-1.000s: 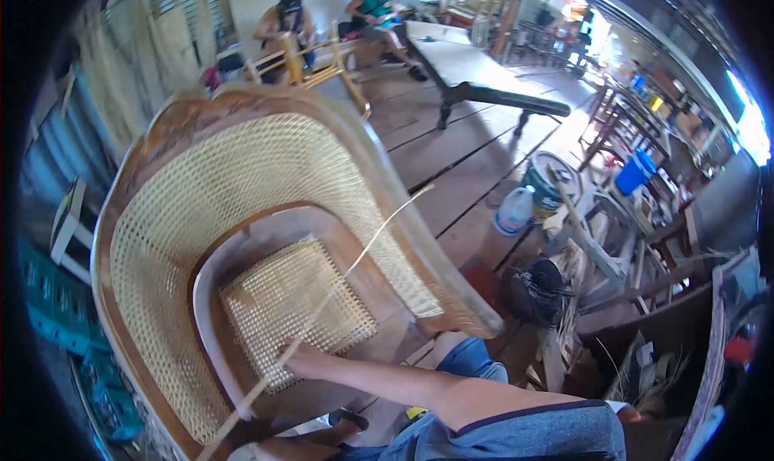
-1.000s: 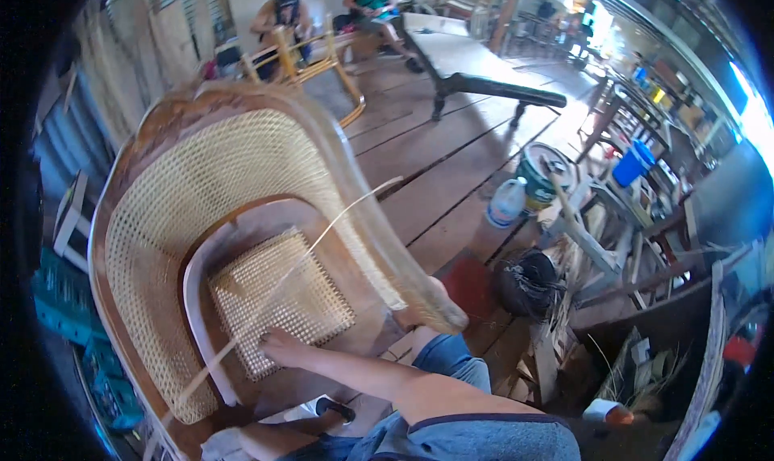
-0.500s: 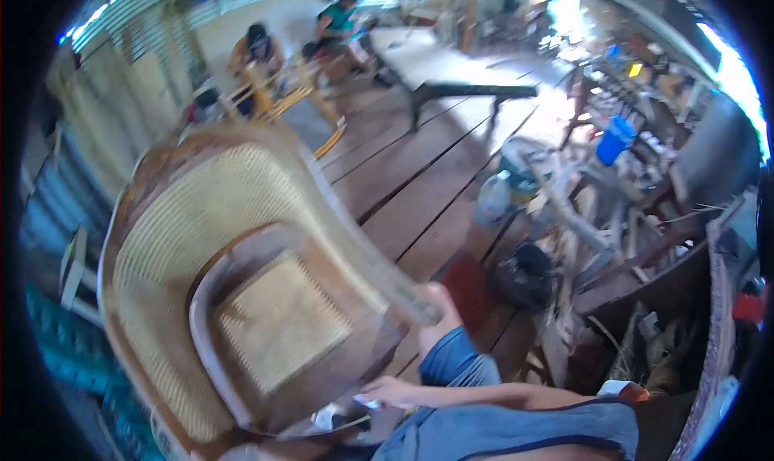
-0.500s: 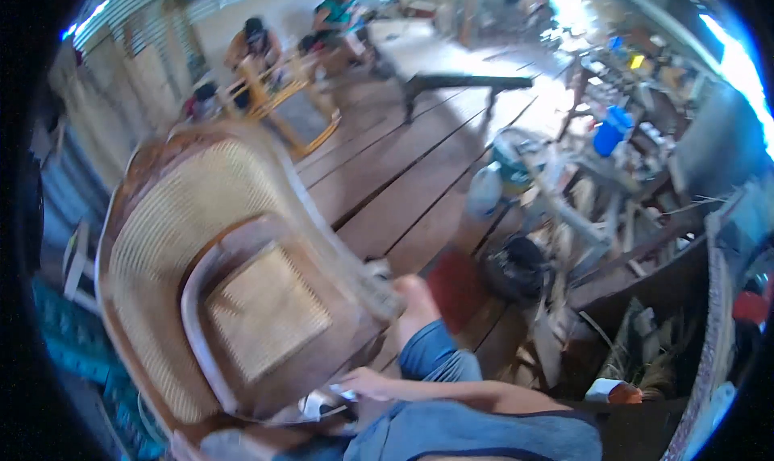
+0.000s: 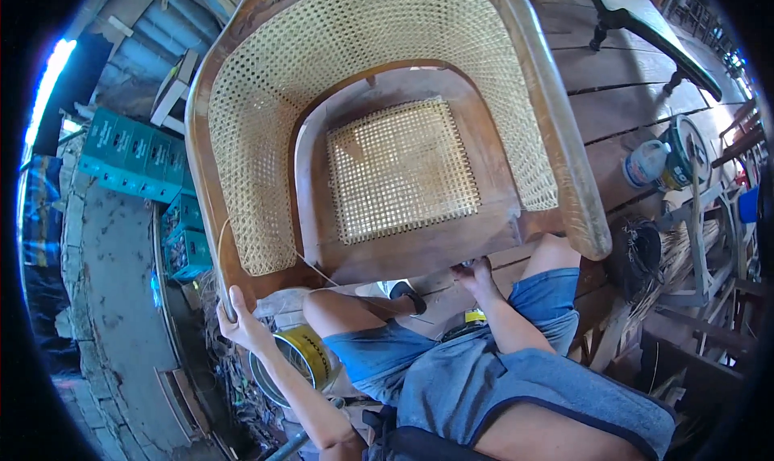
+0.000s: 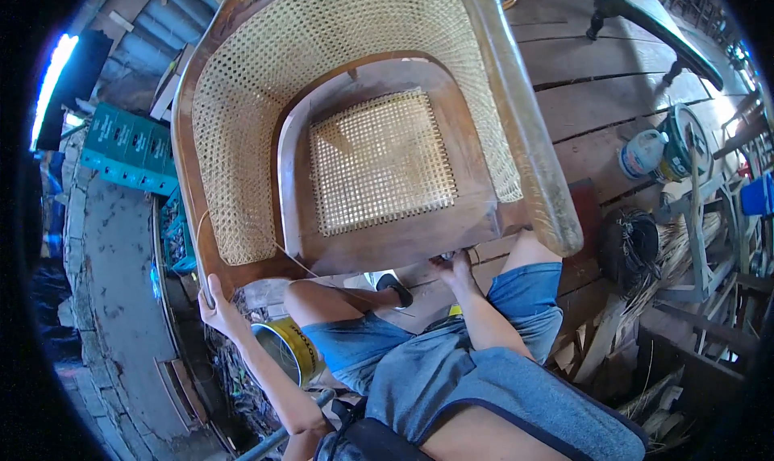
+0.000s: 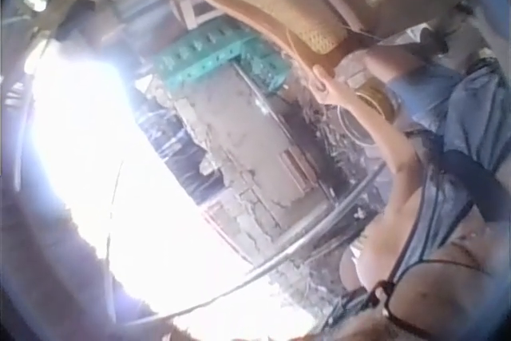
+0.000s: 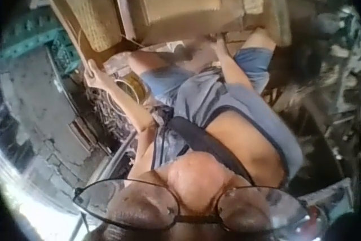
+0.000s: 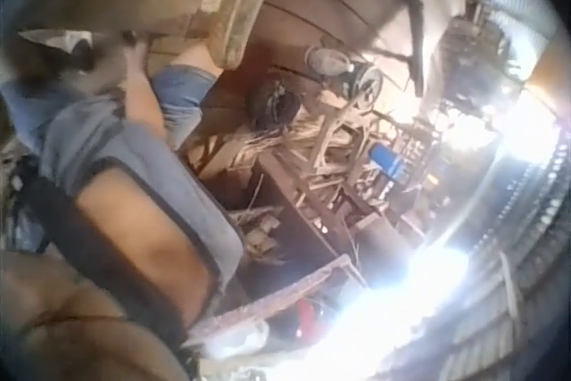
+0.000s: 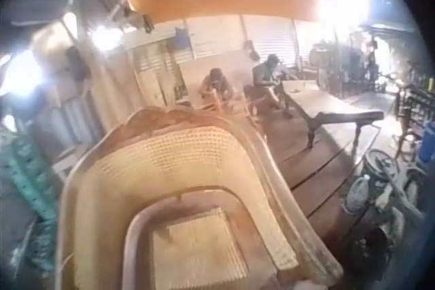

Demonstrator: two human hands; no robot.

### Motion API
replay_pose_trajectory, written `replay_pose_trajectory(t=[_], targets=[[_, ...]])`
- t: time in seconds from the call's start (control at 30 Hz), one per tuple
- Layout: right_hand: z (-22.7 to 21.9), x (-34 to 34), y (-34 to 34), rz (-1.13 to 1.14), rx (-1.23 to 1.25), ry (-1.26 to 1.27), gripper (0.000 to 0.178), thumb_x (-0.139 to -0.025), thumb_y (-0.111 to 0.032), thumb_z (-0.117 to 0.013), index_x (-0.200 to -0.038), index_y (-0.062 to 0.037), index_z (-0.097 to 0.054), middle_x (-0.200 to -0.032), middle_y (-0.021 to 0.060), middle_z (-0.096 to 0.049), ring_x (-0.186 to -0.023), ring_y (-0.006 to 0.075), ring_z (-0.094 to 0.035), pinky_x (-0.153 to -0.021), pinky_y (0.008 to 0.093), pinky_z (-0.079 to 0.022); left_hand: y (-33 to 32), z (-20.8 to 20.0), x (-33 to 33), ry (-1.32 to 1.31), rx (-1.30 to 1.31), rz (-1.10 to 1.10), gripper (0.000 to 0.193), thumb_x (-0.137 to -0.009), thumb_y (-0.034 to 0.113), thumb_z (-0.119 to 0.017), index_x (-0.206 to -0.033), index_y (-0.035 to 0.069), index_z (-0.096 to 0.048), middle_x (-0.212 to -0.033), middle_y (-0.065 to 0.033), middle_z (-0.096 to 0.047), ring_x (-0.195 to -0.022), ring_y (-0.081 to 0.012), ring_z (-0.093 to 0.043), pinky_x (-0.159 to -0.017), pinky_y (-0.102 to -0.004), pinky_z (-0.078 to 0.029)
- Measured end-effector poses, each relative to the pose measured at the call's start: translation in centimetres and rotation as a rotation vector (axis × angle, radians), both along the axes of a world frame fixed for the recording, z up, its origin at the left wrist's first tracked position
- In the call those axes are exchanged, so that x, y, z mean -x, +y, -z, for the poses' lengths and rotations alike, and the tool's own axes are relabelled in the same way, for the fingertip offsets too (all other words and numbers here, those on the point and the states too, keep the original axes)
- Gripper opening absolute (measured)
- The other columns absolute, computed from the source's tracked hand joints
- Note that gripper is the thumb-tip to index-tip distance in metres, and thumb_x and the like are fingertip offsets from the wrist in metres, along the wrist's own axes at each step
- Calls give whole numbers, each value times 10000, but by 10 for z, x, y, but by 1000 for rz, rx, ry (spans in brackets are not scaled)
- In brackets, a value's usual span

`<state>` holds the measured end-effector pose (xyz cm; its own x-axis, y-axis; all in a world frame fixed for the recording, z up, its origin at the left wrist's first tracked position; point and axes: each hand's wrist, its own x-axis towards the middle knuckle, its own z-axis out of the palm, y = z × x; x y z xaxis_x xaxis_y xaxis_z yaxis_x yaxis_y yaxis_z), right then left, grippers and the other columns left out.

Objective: Weave cane strands onto the frame of a wooden armchair using a utility knife and scissors.

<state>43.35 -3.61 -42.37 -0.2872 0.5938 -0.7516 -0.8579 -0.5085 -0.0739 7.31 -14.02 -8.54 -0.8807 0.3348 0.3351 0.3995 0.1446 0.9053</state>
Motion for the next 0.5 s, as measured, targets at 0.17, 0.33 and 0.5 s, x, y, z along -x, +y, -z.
replay_pose_trajectory(t=[0.17, 0.33, 0.5], targets=[[-19, -11, 4, -32, 124, -34, 371, -951, -305, -444, -1260, -102, -460, -1184, 158, -496, -1030, 343, -488, -910, 535, -451, 5, -1, -4, -16, -11, -16, 272, -867, 244, -724, -925, -12, -652, -839, -26, -637, -736, -97, -557, -684, -240, -463], [-20, -14, 1, -54, -197, 5, 349, -952, -306, -458, -1161, -45, -553, -1098, 146, -588, -1004, 325, -558, -912, 507, -473, 6, -7, 6, 122, 36, 11, 310, -844, 282, -745, -903, -15, -678, -771, -5, -619, -716, -80, -518, -670, -230, -428], [-3, -26, 1, -74, -369, 205, 376, -952, -288, -406, -1203, -36, -531, -1168, 170, -568, -1084, 326, -525, -956, 513, -443, 32, -14, 12, 260, -12, 24, 334, -842, 296, -743, -941, -21, -710, -795, -9, -636, -724, -83, -510, -660, -255, -417]])
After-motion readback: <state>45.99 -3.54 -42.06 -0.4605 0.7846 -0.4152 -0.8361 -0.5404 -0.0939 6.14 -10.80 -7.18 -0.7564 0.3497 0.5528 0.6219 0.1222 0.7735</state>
